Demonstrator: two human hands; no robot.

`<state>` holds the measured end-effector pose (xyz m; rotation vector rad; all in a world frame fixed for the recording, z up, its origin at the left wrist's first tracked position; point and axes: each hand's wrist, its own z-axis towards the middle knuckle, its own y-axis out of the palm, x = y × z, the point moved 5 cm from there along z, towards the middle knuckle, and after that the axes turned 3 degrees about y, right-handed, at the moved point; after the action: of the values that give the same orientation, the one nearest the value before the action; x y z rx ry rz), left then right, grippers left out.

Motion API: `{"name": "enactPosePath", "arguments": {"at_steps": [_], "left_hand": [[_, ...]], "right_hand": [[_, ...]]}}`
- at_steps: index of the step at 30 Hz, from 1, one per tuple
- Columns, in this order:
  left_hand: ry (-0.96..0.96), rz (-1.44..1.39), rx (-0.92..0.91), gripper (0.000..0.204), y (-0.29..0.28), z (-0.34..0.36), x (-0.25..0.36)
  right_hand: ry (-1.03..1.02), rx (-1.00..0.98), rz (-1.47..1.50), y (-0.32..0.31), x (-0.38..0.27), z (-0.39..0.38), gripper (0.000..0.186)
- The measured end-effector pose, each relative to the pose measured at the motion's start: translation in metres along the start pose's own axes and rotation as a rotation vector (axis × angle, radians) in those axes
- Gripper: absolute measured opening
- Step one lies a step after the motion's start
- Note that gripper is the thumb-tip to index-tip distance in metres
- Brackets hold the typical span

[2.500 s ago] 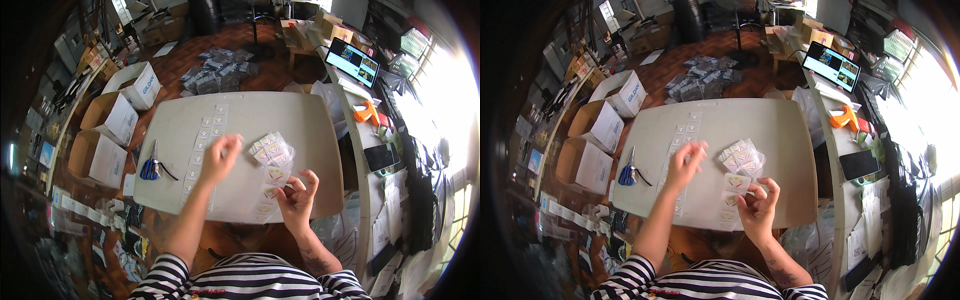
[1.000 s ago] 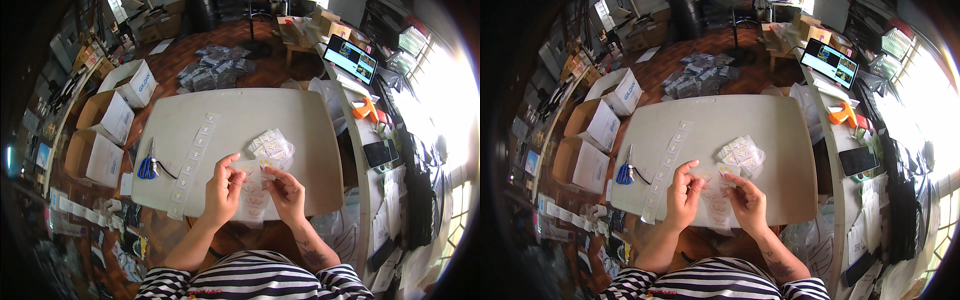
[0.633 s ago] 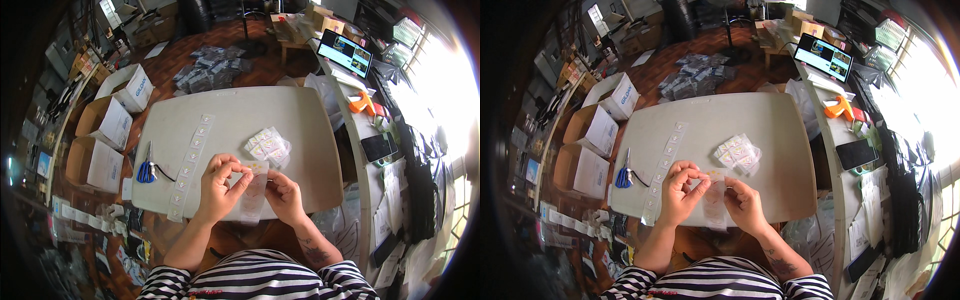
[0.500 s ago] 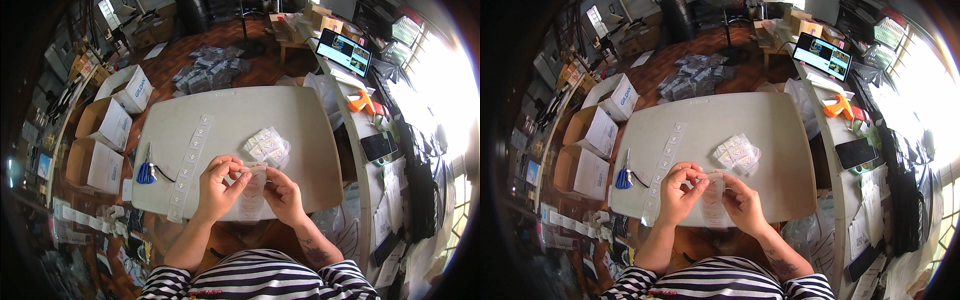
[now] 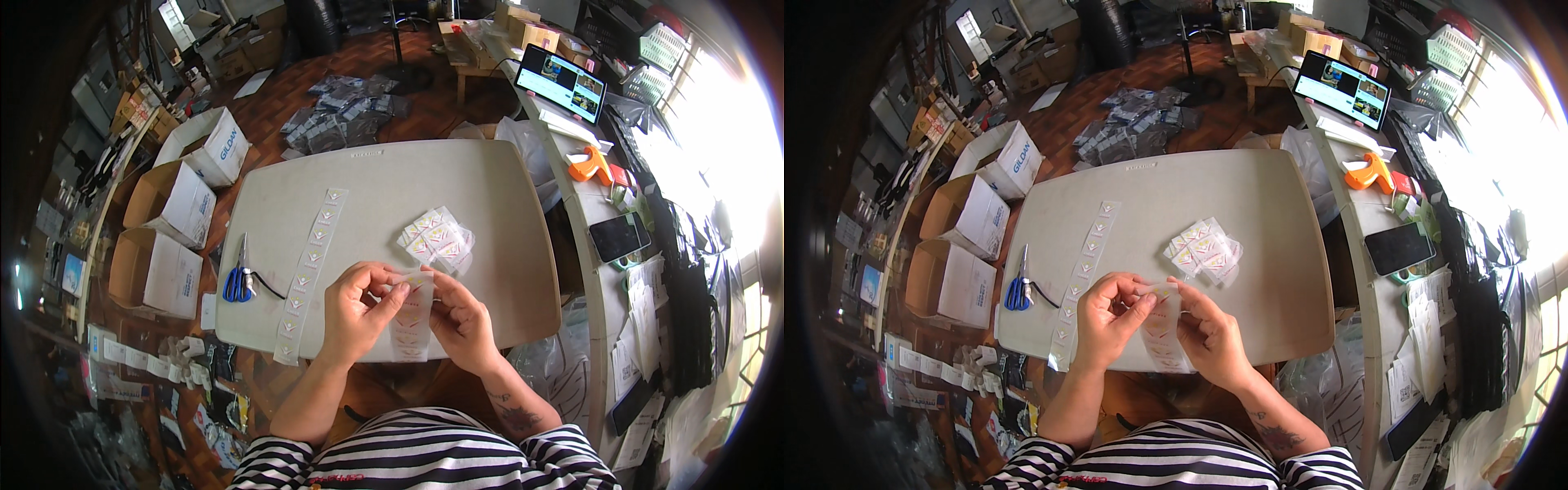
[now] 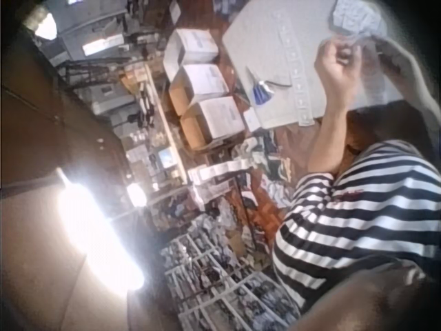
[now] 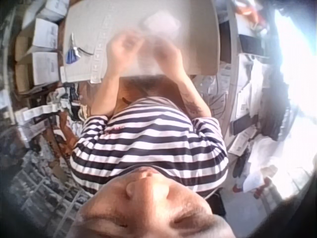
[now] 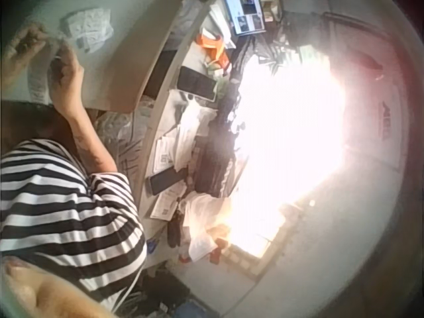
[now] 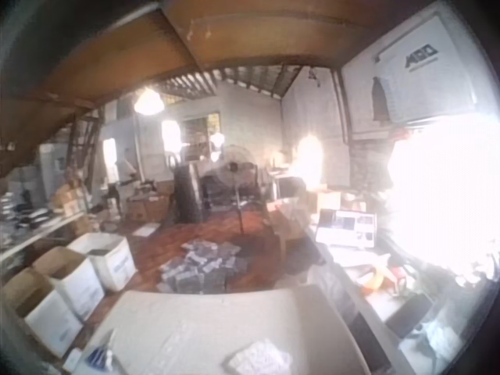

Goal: The person uses scissors to cut small stickers from a sheet and places them into small plastic bags. They then cut larger flag-shaped stickers from a sheet and place them on the table.

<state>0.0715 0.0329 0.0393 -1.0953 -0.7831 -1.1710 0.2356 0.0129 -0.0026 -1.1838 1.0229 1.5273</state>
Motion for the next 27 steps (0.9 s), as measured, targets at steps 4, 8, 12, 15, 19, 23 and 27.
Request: {"name": "enactPosePath", "arguments": {"at_steps": [4,8,12,15,19,23,27], "left_hand": [[0.013,-0.018,0.020,0.011,-0.001,-0.003,0.001],[0.061,0.029,0.036,0.011,-0.002,-0.003,0.007],[0.077,0.002,0.035,0.010,-0.002,-0.004,0.007],[0.034,-0.068,0.024,0.010,-0.003,-0.005,0.003],[-0.011,-0.109,0.041,0.010,-0.003,-0.007,0.003],[-0.022,-0.112,0.040,0.010,-0.003,-0.008,0.003],[-0.033,-0.155,0.045,0.010,-0.004,-0.009,0.005]], "right_hand": [[0.001,-0.005,0.077,0.002,-0.007,-0.002,0.064],[0.108,-0.007,0.206,0.002,-0.010,-0.004,0.068],[0.077,0.011,0.154,0.001,-0.012,-0.004,0.067],[0.032,-0.005,0.090,0.002,-0.016,-0.005,0.067],[0.000,0.018,0.054,0.004,-0.017,-0.005,0.066],[0.011,0.042,0.075,0.006,-0.019,-0.006,0.064],[0.028,0.068,0.112,0.008,-0.019,-0.006,0.062]]}}
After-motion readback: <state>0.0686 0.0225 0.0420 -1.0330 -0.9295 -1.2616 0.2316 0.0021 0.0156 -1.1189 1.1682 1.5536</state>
